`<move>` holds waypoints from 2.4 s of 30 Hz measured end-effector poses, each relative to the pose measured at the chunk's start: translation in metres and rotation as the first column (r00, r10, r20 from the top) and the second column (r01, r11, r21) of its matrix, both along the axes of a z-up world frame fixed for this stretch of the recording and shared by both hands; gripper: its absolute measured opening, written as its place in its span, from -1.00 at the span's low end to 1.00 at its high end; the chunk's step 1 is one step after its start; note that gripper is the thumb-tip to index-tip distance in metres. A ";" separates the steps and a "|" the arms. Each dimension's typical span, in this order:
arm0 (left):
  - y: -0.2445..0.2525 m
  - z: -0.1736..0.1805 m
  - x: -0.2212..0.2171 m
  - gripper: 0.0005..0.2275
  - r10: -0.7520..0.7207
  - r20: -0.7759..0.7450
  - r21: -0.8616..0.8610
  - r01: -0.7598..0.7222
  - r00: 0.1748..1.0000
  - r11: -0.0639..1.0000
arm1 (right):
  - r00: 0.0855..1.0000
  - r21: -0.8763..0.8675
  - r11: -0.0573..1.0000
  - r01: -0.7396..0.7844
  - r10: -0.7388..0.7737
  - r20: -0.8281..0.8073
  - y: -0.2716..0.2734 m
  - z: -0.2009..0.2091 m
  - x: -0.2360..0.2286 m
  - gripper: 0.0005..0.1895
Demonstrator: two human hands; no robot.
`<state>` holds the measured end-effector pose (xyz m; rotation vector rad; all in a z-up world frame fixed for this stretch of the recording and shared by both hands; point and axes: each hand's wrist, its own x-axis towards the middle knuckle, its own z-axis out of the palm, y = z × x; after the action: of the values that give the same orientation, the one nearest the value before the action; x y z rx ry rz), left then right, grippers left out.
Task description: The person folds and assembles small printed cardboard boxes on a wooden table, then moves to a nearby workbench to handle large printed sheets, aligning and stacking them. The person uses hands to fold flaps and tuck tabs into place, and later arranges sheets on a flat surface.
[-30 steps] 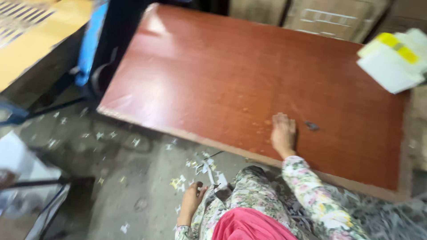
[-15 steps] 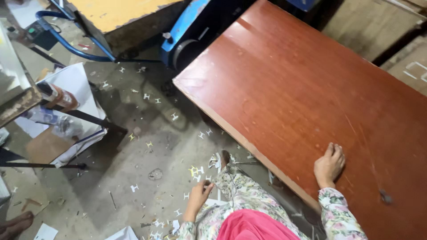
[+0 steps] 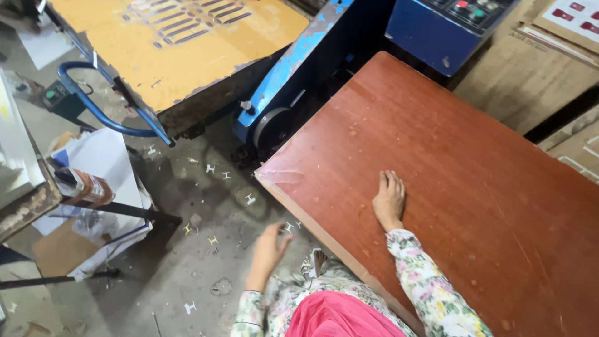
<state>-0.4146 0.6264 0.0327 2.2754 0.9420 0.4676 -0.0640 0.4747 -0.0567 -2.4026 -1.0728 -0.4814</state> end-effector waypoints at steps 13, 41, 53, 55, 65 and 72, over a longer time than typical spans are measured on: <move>0.234 0.089 -0.088 -0.73 0.362 0.278 0.281 -0.436 0.890 0.855 | 0.996 -0.117 0.990 0.085 -0.088 -0.023 0.058 -0.013 0.000 -0.34; 0.758 0.172 -0.389 -0.12 0.575 0.801 -0.571 0.077 -0.168 0.817 | 0.941 0.016 0.949 0.314 -0.309 -0.135 0.255 0.027 -0.116 -0.42; 0.742 0.154 -0.372 -0.24 0.725 0.686 -0.707 0.172 -0.066 0.686 | 0.939 0.041 0.947 0.318 -0.309 -0.154 0.261 0.033 -0.121 -0.43; 0.752 0.155 -0.373 -0.29 0.665 0.724 -0.649 0.146 -0.185 0.747 | 0.935 0.025 0.945 0.327 -0.320 -0.150 0.262 0.035 -0.121 -0.43; 0.682 0.214 -0.248 -0.65 0.324 0.920 -0.187 -0.480 0.220 0.857 | 0.936 0.026 0.947 0.320 -0.312 -0.163 0.261 0.031 -0.119 -0.44; 0.595 0.212 -0.099 -0.62 0.100 0.268 0.660 -0.258 0.958 0.706 | 0.931 -0.005 0.943 0.334 -0.331 -0.155 0.262 0.032 -0.119 -0.43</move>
<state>-0.5131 1.2210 0.2450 2.7025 0.9904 1.3220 -0.1830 0.7368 -0.0243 -2.5643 -0.5918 -0.4058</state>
